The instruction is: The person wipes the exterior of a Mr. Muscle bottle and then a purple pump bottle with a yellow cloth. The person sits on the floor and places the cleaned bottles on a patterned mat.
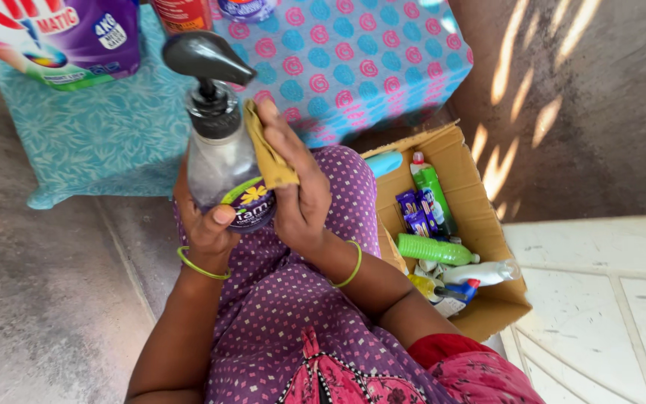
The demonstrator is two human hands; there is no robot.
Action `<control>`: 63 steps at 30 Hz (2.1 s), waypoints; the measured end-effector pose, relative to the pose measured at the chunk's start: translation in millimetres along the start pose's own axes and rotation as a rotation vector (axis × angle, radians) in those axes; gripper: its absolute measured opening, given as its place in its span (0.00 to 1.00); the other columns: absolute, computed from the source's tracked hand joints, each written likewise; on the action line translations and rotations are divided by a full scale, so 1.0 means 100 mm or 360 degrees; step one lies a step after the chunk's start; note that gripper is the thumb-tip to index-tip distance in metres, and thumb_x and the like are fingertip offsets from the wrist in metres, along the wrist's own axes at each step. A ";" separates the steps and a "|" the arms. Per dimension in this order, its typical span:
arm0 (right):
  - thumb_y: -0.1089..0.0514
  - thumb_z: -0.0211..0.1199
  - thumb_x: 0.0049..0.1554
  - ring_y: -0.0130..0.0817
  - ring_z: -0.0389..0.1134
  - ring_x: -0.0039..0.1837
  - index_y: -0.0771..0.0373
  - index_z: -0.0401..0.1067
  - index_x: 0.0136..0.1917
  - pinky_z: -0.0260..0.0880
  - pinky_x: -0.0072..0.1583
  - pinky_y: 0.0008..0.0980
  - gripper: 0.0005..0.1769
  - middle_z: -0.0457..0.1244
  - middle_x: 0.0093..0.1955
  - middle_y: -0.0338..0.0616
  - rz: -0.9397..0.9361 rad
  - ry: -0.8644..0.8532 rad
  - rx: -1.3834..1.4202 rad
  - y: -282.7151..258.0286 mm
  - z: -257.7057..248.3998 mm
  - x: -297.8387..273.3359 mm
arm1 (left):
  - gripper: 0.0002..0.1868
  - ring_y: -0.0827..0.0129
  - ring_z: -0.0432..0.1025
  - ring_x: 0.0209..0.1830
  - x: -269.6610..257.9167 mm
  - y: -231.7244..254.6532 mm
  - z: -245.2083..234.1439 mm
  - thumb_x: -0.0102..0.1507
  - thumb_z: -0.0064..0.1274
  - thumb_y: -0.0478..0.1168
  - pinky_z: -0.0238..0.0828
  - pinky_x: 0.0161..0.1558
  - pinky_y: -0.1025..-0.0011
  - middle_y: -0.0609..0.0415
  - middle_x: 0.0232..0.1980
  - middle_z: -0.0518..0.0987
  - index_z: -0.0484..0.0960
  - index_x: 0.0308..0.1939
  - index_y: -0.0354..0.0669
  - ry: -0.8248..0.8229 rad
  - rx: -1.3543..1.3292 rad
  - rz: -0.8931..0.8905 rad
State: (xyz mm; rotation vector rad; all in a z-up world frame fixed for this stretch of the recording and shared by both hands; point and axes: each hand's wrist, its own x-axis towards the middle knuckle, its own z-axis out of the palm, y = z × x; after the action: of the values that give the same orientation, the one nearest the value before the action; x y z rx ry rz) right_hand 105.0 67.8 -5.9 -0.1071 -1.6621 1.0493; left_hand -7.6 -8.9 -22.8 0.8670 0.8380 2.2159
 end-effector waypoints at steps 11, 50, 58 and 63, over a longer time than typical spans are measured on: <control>0.65 0.46 0.74 0.55 0.52 0.85 0.63 0.58 0.78 0.52 0.81 0.47 0.20 0.50 0.82 0.61 -0.0051 -0.0119 -0.0282 -0.04 -0.07 -0.06 | 0.56 0.63 0.71 0.66 0.03 0.01 -0.03 0.58 0.71 0.57 0.68 0.70 0.64 0.46 0.68 0.73 0.60 0.77 0.27 -0.0012 -0.0081 -0.0054; 0.70 0.50 0.68 0.57 0.47 0.86 0.69 0.62 0.75 0.46 0.82 0.50 0.23 0.48 0.83 0.64 0.0088 -0.0244 -0.0221 0.25 0.01 -0.64 | 0.37 0.67 0.75 0.52 0.18 -0.03 -0.07 0.64 0.60 0.52 0.75 0.53 0.68 0.50 0.57 0.76 0.66 0.70 0.34 0.0403 -0.0112 -0.0027; 0.58 0.48 0.71 0.53 0.52 0.85 0.69 0.63 0.75 0.49 0.83 0.48 0.22 0.55 0.81 0.59 0.0043 -0.0195 -0.0047 0.13 -0.04 0.22 | 0.40 0.71 0.70 0.58 0.14 -0.05 0.04 0.63 0.61 0.57 0.67 0.60 0.72 0.52 0.59 0.75 0.70 0.68 0.31 0.0121 0.0456 0.0094; 0.53 0.50 0.72 0.52 0.51 0.85 0.71 0.64 0.74 0.48 0.83 0.47 0.24 0.53 0.82 0.60 0.0224 -0.0210 0.0185 0.08 0.05 0.31 | 0.41 0.70 0.72 0.55 0.20 0.03 0.07 0.63 0.61 0.58 0.71 0.57 0.71 0.51 0.58 0.76 0.69 0.68 0.31 0.0212 0.0253 0.0113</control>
State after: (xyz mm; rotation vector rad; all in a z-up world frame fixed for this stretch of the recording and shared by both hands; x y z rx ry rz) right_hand 85.9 87.2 11.9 -0.0811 -1.7272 1.2806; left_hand -15.6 6.3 -9.8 0.8412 1.0742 2.3137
